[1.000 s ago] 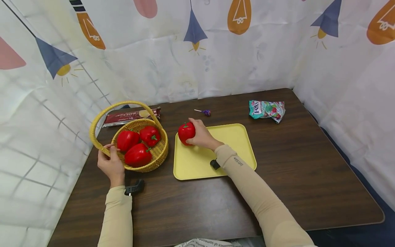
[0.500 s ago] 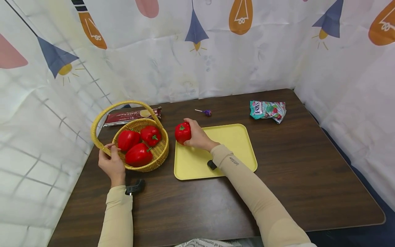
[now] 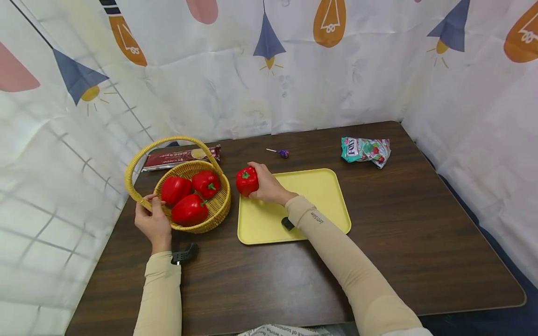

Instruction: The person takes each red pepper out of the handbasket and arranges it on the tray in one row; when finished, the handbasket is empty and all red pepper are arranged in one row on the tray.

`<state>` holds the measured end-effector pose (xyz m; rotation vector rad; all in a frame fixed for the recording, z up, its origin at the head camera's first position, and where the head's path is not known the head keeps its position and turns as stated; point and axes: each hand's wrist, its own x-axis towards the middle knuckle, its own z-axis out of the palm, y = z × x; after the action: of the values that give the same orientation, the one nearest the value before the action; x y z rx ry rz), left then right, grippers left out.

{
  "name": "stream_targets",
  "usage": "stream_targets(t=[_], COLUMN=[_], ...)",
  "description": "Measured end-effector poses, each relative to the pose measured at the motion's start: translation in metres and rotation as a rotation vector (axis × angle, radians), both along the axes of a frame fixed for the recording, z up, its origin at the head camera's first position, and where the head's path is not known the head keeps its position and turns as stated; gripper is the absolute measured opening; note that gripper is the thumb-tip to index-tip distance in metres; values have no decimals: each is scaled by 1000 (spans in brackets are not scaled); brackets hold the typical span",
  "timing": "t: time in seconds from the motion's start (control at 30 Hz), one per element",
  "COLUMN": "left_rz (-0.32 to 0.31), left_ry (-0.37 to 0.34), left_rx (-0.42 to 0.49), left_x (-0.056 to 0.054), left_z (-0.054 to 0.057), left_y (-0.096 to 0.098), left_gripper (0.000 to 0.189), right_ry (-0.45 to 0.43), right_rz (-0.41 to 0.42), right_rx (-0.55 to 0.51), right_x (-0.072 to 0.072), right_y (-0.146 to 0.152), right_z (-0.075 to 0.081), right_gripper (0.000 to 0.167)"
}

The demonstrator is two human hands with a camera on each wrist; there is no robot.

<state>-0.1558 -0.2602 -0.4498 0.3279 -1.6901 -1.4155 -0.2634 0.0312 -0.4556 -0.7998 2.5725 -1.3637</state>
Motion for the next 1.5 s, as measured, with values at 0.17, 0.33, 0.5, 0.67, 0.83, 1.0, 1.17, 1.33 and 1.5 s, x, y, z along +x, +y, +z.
stream_targets(t=[0.17,0.33,0.5,0.67,0.83,1.0,1.17,1.33,1.5], left_rz=[-7,-7,-4,4,3,6,10,12,14], left_ry=[11,10,6,-4,-4,3,11,8,7], left_rx=[-4,0,-6,-18,-19,-14,0,2,3], left_x=[1,1,1,0,1,0,-1,-1,-1], left_z=[0,0,0,0,-1,-2,-2,-1,1], left_y=[0,0,0,0,-1,-1,0,1,1], left_gripper=[27,27,27,27,27,26,25,25,25], right_ry=[16,-16,-50,-82,-103,-117,-145,-176,-156], right_rz=[-3,-9,-2,22,27,30,46,63,47], right_rx=[14,29,44,48,49,47,18,-46,-95], right_x=[-1,0,0,0,1,2,3,6,8], right_y=[-2,-1,0,1,0,1,7,18,27], right_z=[-1,-2,-4,-4,-4,-3,-3,4,22], right_gripper=[104,106,109,110,111,112,113,112,103])
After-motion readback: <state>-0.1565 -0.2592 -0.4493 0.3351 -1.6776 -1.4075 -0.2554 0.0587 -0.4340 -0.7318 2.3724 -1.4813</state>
